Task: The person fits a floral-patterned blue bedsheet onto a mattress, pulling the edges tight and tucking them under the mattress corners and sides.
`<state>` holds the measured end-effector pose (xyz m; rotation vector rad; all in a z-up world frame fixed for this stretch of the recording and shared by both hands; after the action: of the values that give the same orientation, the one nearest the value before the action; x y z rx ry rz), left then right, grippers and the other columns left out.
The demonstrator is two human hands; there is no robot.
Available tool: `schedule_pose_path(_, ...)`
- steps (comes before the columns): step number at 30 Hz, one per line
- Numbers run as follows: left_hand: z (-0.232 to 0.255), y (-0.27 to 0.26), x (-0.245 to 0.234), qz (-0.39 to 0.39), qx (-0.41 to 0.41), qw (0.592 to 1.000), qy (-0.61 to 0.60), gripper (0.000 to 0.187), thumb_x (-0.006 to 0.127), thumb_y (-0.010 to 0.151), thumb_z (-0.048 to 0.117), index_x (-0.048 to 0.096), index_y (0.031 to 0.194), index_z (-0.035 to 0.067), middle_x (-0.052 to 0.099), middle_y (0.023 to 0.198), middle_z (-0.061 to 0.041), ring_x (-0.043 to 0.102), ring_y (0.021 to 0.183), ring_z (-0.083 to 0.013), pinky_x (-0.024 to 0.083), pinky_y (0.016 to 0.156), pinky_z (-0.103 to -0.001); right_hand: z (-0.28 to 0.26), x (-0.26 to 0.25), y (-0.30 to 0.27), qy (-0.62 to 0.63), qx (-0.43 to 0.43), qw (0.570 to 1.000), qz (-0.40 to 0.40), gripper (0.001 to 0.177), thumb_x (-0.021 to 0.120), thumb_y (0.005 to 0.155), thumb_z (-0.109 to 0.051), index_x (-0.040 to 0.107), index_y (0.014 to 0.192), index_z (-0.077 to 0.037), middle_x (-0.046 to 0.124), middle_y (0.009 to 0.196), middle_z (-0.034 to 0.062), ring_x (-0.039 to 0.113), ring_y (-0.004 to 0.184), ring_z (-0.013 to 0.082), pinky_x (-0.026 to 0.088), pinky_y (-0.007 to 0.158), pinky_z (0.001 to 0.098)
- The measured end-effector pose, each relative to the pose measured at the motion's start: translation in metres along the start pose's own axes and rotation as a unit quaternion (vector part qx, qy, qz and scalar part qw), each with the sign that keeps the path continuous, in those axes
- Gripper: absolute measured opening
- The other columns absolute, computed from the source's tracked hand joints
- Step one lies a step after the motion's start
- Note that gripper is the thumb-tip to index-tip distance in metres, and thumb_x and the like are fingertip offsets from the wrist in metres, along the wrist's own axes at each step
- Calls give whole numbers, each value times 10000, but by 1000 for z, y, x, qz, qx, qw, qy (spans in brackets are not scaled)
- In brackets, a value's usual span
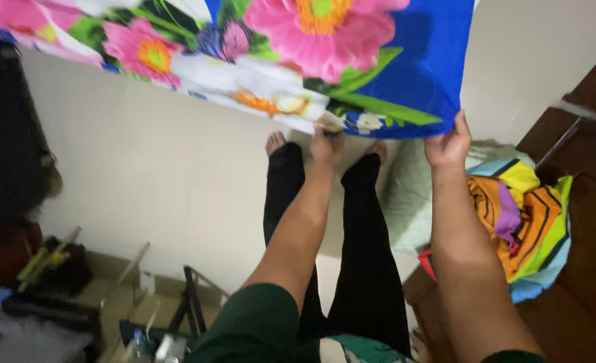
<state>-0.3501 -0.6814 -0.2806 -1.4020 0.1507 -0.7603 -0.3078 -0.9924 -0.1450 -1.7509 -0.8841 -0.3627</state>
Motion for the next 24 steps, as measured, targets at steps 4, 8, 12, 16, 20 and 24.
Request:
schedule_pose_path(4, 1, 42, 12, -76, 71, 994, -34, 242, 510, 1103, 322, 591, 1228, 132, 691, 1147, -42, 700, 1008, -233, 605, 854, -404, -1, -15, 16, -70, 51, 996, 23, 402, 553, 1038, -364, 602, 1379, -155, 669, 1425, 51, 636, 1331, 283, 495, 1154, 504)
schedule_pose_path(8, 10, 91, 20, -85, 76, 993, -25, 259, 509, 1101, 330, 588, 1240, 127, 686, 1148, -50, 693, 1008, -237, 599, 855, -409, -21, -25, 40, -210, 55, 976, 21, 195, 554, 1094, -360, 612, 1194, -203, 693, 1269, 14, 635, 1188, 233, 482, 998, 485)
schedule_pose_path(12, 2, 121, 23, -86, 80, 993, -7, 282, 507, 1098, 341, 585, 1256, 121, 679, 1150, -60, 684, 1009, -243, 591, 858, -414, -26, -60, 64, -179, 54, 981, 43, 189, 524, 1081, -329, 624, 1176, -199, 695, 1233, 6, 655, 1162, 221, 498, 1015, 463)
schedule_pose_path(16, 0, 140, 30, -88, 83, 993, 0, 305, 504, 1095, 352, 582, 1272, 115, 672, 1151, -71, 675, 1010, -248, 582, 860, -420, -4, -96, 105, -123, 86, 985, 84, 210, 523, 1067, -280, 627, 1208, -164, 703, 1271, 36, 680, 1171, 240, 525, 1032, 492)
schedule_pose_path(20, -14, 135, 22, -74, 86, 994, -1, 329, 502, 1092, 363, 579, 1287, 110, 666, 1152, -82, 666, 1011, -253, 574, 863, -426, 12, -83, 149, -137, 101, 986, -1, 409, 549, 1049, -283, 629, 1369, -41, 695, 1384, 134, 676, 1277, 292, 524, 1169, 443)
schedule_pose_path(24, -29, 113, 8, -54, 105, 993, -6, 352, 500, 1089, 373, 576, 1303, 104, 659, 1154, -93, 657, 1012, -258, 566, 865, -432, 35, -80, 157, -398, 157, 900, 79, 417, 577, 1008, -388, 554, 1353, -154, 676, 1311, 71, 674, 1141, 221, 556, 972, 402)
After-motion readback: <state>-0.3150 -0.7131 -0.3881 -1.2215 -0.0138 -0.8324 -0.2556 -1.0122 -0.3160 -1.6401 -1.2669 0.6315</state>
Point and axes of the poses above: each hand's wrist, its own y-axis towards the middle knuckle, its own x-axis out of the palm, z = x × y, the point moved 9 cm from there along y, towards the middle knuckle
